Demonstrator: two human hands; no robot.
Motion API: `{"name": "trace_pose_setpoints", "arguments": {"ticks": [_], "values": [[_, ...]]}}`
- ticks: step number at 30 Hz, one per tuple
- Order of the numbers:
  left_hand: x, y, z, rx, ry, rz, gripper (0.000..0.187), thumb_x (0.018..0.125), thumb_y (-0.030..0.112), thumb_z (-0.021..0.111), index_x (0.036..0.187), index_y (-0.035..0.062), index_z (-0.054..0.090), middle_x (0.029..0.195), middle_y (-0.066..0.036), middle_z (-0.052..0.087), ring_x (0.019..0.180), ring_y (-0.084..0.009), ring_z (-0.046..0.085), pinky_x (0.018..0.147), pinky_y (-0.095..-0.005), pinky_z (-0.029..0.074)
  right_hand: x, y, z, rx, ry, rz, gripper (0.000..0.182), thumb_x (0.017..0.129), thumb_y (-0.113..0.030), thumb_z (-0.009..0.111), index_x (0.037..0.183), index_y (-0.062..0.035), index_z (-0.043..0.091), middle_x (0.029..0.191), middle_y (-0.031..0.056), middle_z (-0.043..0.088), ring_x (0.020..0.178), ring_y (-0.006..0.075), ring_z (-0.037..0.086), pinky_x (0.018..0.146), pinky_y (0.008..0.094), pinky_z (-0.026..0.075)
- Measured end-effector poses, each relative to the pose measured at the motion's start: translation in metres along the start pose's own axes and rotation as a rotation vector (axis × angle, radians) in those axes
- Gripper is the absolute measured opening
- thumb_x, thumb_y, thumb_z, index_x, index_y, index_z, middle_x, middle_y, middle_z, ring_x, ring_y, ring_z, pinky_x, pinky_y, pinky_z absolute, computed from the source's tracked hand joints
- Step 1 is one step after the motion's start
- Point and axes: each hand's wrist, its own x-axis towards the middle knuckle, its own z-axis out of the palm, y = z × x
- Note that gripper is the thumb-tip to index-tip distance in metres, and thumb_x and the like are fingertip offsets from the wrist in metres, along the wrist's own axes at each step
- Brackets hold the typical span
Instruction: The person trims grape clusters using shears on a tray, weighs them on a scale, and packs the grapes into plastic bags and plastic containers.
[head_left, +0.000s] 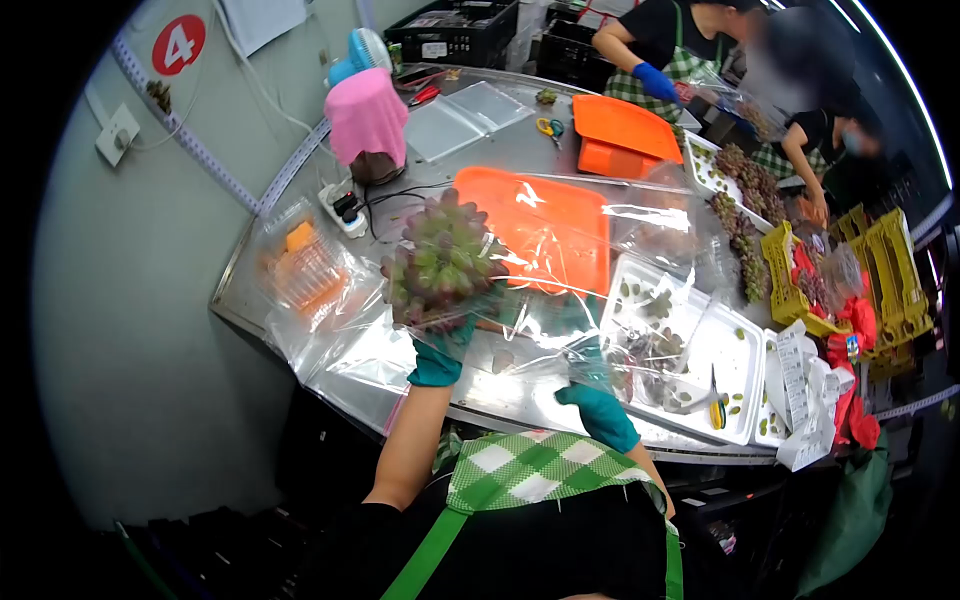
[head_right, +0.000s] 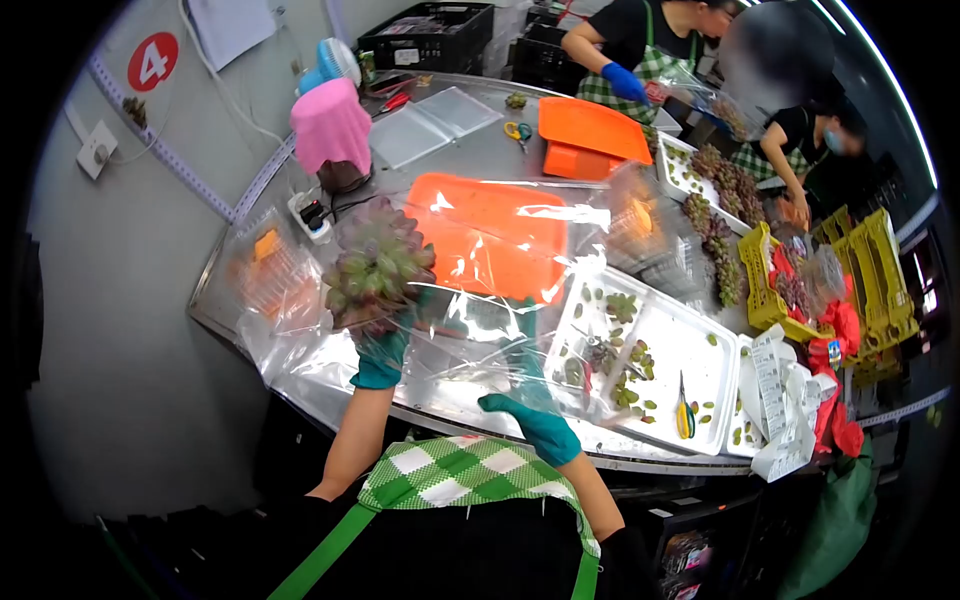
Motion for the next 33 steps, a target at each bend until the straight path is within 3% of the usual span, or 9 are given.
{"name": "trace_pose_setpoints", "arguments": {"ticks": [7, 8, 11, 13, 19, 24, 27, 31, 33], "values": [[-0.044, 0.034, 0.029, 0.645, -0.169, 0.47, 0.076, 0.066, 0.05, 0.063, 0.126, 0.0104, 0.038, 0.13, -0.012, 0.036, 0.12, -0.0315, 0.032, 0.1, -0.0465, 0.024, 0.045, -0.21, 0.039, 0.096, -0.011, -0.405, 0.028, 0.075, -0.008, 0.056, 0.101, -0.0018, 0.049, 0.099, 0.0101, 0.054, 0.084, 0.0192, 0.055, 0.084, 0.0351, 0.044], [-0.036, 0.083, 0.004, 0.173, -0.116, 0.448, 0.073, 0.07, 0.048, 0.058, 0.129, 0.011, 0.034, 0.132, -0.012, 0.033, 0.119, -0.0301, 0.034, 0.099, -0.0446, 0.027, 0.046, -0.225, 0.038, 0.127, -0.002, -0.447, 0.025, 0.075, -0.007, 0.056, 0.099, -0.0018, 0.05, 0.098, 0.0101, 0.054, 0.083, 0.0195, 0.055, 0.084, 0.0361, 0.044], [-0.053, 0.112, -0.008, 0.21, -0.6, 0.327, 0.064, 0.077, 0.045, 0.052, 0.129, 0.0145, 0.033, 0.132, -0.009, 0.035, 0.115, -0.0272, 0.04, 0.095, -0.0414, 0.033, 0.041, -0.249, 0.028, 0.344, 0.098, -0.425, 0.018, 0.077, -0.012, 0.054, 0.092, -0.0026, 0.054, 0.093, 0.0096, 0.055, 0.079, 0.0199, 0.056, 0.084, 0.0381, 0.044], [-0.054, 0.111, -0.004, 0.082, -0.705, 0.254, 0.063, 0.078, 0.045, 0.052, 0.129, 0.0146, 0.033, 0.131, -0.009, 0.036, 0.114, -0.0269, 0.041, 0.095, -0.0413, 0.033, 0.037, -0.261, 0.024, 0.472, 0.041, -0.449, 0.019, 0.08, -0.019, 0.051, 0.09, -0.0031, 0.054, 0.09, 0.0102, 0.056, 0.079, 0.0215, 0.056, 0.084, 0.0396, 0.044], [-0.047, 0.09, 0.019, -1.139, -0.723, -0.443, 0.059, 0.08, 0.044, 0.049, 0.129, 0.0151, 0.033, 0.128, -0.008, 0.038, 0.112, -0.0261, 0.042, 0.093, -0.041, 0.035, 0.032, -0.289, 0.022, 0.731, -0.501, -0.645, 0.032, 0.084, -0.034, 0.043, 0.085, -0.0019, 0.049, 0.088, 0.0179, 0.058, 0.083, 0.0308, 0.058, 0.088, 0.0474, 0.039], [-0.06, 0.092, 0.035, -1.69, -0.825, -0.802, 0.056, 0.082, 0.043, 0.047, 0.129, 0.0154, 0.033, 0.126, -0.008, 0.04, 0.11, -0.0254, 0.043, 0.091, -0.0408, 0.036, 0.045, -0.301, 0.033, 0.407, -0.421, -0.518, 0.042, 0.084, -0.044, 0.044, 0.085, -0.0015, 0.047, 0.082, 0.0178, 0.056, 0.068, 0.0292, 0.057, 0.067, 0.0385, 0.048], [-0.064, 0.093, 0.039, -1.862, -0.839, -0.893, 0.055, 0.083, 0.042, 0.046, 0.129, 0.0156, 0.033, 0.125, -0.007, 0.041, 0.109, -0.025, 0.044, 0.091, -0.0406, 0.037, 0.046, -0.304, 0.032, 0.427, -0.36, -0.526, 0.038, 0.079, -0.044, 0.05, 0.078, -0.0075, 0.042, 0.071, 0.0087, 0.047, 0.065, 0.0204, 0.051, 0.069, 0.0394, 0.046], [-0.059, 0.093, 0.049, -1.922, -0.87, -0.931, 0.053, 0.085, 0.042, 0.045, 0.129, 0.0159, 0.033, 0.123, -0.007, 0.042, 0.108, -0.0244, 0.045, 0.089, -0.0404, 0.038, 0.046, -0.307, 0.025, 0.385, 0.029, -0.296, 0.043, 0.078, -0.049, 0.05, 0.077, -0.0065, 0.041, 0.068, 0.0092, 0.046, 0.059, 0.0215, 0.048, 0.071, 0.0389, 0.045], [-0.053, 0.096, 0.05, -1.917, -0.883, -0.939, 0.052, 0.086, 0.041, 0.044, 0.129, 0.016, 0.032, 0.122, -0.007, 0.043, 0.107, -0.0241, 0.046, 0.089, -0.0403, 0.039, 0.053, -0.302, 0.003, 0.413, -0.144, -0.409, 0.039, 0.08, -0.043, 0.047, 0.083, -0.0042, 0.045, 0.076, 0.012, 0.053, 0.066, 0.0232, 0.053, 0.071, 0.0384, 0.045]]}}
